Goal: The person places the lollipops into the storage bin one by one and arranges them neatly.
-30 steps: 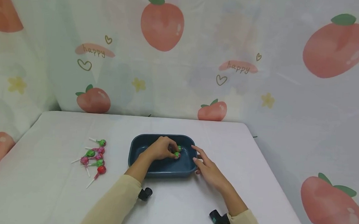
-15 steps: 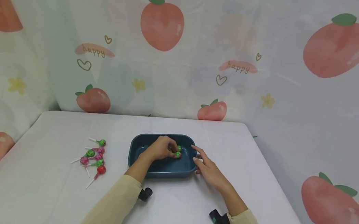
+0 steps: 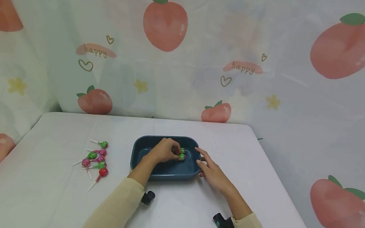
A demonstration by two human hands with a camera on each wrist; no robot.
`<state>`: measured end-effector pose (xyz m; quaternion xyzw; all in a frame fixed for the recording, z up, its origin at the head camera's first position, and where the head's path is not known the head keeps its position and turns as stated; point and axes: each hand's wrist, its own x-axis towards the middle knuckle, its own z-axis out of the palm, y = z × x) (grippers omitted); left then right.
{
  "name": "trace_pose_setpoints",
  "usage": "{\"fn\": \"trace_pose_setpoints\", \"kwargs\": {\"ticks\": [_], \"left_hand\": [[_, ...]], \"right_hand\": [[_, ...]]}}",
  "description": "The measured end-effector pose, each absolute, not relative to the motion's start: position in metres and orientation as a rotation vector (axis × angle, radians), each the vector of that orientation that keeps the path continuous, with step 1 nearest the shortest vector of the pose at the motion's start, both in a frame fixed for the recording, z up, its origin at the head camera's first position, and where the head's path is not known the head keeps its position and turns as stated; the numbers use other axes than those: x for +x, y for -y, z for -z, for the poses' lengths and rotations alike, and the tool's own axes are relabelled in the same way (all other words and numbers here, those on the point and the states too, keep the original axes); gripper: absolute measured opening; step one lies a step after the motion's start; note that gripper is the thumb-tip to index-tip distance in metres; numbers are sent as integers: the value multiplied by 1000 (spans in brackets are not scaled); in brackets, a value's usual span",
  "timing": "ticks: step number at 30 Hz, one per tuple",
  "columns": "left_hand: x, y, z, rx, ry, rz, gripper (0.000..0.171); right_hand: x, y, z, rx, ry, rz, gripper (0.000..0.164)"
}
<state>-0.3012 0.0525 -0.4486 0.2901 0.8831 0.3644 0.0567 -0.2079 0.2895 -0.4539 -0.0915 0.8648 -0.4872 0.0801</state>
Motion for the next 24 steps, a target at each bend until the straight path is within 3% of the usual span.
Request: {"fn": "trace_pose_setpoints", "kwargs": {"ticks": [24], "left_hand": [[-300,-42,440,833,-2660,-1313,18]], "right_hand": [[-207,-292,455,-267,-2556,1480,51]]}}
